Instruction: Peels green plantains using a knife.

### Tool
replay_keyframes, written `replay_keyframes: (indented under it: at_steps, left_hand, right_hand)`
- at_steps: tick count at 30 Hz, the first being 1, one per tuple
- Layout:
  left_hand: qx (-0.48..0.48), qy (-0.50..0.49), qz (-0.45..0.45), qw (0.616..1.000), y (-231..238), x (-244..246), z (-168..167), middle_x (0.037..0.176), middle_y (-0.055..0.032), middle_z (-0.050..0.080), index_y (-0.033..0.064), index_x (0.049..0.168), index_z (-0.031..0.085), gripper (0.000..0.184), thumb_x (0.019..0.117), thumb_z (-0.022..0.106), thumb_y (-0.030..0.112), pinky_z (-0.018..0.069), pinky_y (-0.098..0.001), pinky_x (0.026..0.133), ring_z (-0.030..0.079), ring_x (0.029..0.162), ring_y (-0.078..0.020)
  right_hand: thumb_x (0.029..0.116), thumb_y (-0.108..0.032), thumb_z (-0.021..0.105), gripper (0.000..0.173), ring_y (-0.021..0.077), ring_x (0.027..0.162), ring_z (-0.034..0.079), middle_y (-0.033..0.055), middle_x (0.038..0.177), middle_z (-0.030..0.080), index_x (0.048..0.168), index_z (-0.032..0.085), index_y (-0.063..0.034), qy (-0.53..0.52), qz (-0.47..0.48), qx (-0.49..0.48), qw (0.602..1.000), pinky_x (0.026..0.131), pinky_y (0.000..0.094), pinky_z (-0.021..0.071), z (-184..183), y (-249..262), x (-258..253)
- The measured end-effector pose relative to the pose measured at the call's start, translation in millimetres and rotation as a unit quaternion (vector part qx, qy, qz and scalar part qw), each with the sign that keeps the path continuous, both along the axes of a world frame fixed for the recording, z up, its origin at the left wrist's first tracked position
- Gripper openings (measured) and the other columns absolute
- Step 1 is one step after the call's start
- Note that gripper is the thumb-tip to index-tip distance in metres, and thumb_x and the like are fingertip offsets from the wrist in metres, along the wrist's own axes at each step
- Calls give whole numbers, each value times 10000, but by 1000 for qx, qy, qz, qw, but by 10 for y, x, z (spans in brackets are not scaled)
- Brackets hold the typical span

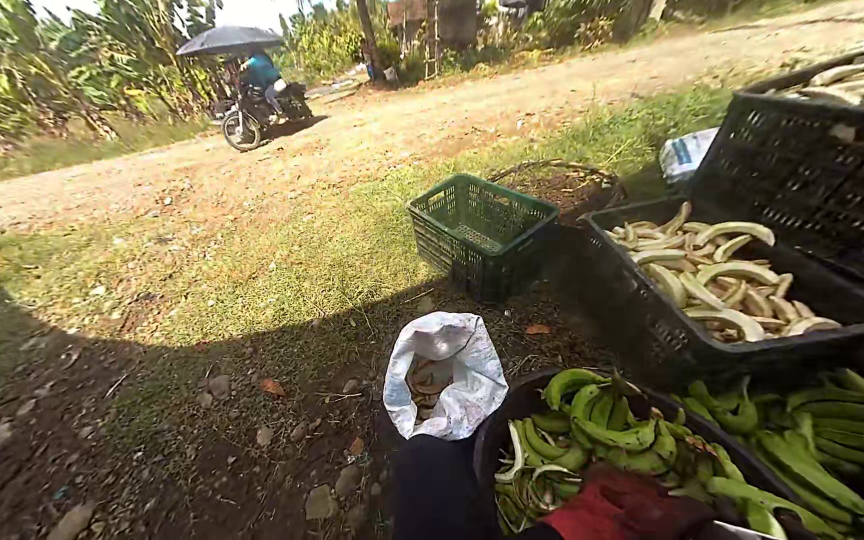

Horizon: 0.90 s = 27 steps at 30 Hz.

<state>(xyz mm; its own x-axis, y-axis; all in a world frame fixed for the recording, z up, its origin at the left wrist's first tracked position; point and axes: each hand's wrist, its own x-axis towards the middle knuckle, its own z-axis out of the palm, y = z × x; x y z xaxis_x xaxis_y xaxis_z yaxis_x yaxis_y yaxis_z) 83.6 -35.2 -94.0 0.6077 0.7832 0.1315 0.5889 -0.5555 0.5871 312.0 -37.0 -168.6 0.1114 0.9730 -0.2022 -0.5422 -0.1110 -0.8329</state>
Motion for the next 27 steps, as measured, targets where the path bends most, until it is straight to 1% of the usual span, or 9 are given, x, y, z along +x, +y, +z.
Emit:
replay_keyframes:
  at_steps: [2, 4, 6, 9, 11, 16, 21, 25, 27]
  left_hand:
    - [37, 9, -19, 999, -45, -6, 37, 1137, -153, 718, 228, 1372, 667, 501, 963, 629, 516, 565, -520, 863, 694, 1009, -320]
    - [71, 3, -15, 997, -40, -38, 5, 1126, -140, 720, 259, 1362, 671, 530, 952, 603, 588, 569, -510, 846, 695, 998, -310]
    - [94, -12, 9, 995, -25, -94, 25, 1122, -109, 725, 281, 1337, 682, 479, 959, 612, 568, 563, -497, 872, 693, 1011, -288]
    - [89, -15, 41, 995, -17, -146, 83, 1171, -84, 717, 304, 1349, 670, 452, 953, 658, 522, 551, -497, 951, 679, 1079, -269]
    - [73, -20, 49, 996, -8, -136, 115, 1188, -107, 713, 287, 1364, 664, 456, 963, 640, 503, 537, -523, 968, 678, 1094, -289]
    - [108, -59, 70, 990, 27, -56, 31, 1128, -130, 721, 255, 1342, 687, 454, 963, 614, 494, 568, -553, 871, 698, 1009, -326]
    - [105, -38, 57, 992, 34, -8, 42, 1143, -149, 720, 220, 1358, 676, 461, 977, 588, 463, 553, -571, 901, 696, 1043, -350]
    - [151, -48, 53, 986, 32, 31, 3, 1092, -150, 733, 200, 1332, 693, 502, 992, 533, 533, 569, -558, 864, 712, 982, -341]
    - [141, -38, 50, 988, 50, 55, 16, 1097, -153, 731, 200, 1342, 688, 546, 1014, 455, 568, 568, -556, 861, 712, 985, -338]
  right_hand:
    - [1095, -387, 157, 461, 108, 720, 666, 32, 832, 646, 1072, 525, -111, 136, -18, -63, 989, 660, 286, 592, 294, 84, -113]
    - [1073, -383, 71, 537, 98, 700, 659, 28, 779, 630, 1019, 518, -89, 214, 80, -36, 973, 670, 272, 594, 383, 152, -44]
    - [1084, -316, 45, 510, 15, 592, 613, -38, 658, 591, 906, 485, -130, 185, 24, -83, 979, 568, 178, 548, 743, 155, -279]
    - [1082, -379, 87, 497, 11, 583, 606, -41, 677, 576, 919, 490, -138, 200, -15, -98, 975, 526, 163, 534, 810, 213, -348]
    - [1082, -407, 114, 557, 79, 614, 655, 12, 718, 645, 961, 569, -109, 220, -16, -73, 973, 541, 231, 575, 622, 282, -229]
    - [1107, -284, 264, 357, 122, 526, 557, 53, 712, 575, 1185, 528, -56, 79, -159, -125, 976, 476, 282, 516, 1134, 258, -549]
    - [1109, -244, 294, 356, 145, 489, 545, 94, 708, 585, 1141, 556, -5, 66, -210, -120, 968, 430, 277, 493, 1185, 239, -548]
    - [1121, -285, 235, 426, 131, 573, 564, 70, 785, 604, 1265, 539, -24, 38, -212, -101, 971, 515, 283, 510, 1067, 130, -532]
    - [1122, -275, 270, 367, 101, 660, 622, 45, 808, 631, 1160, 550, -41, 37, -202, -75, 976, 598, 262, 555, 1030, 9, -599]
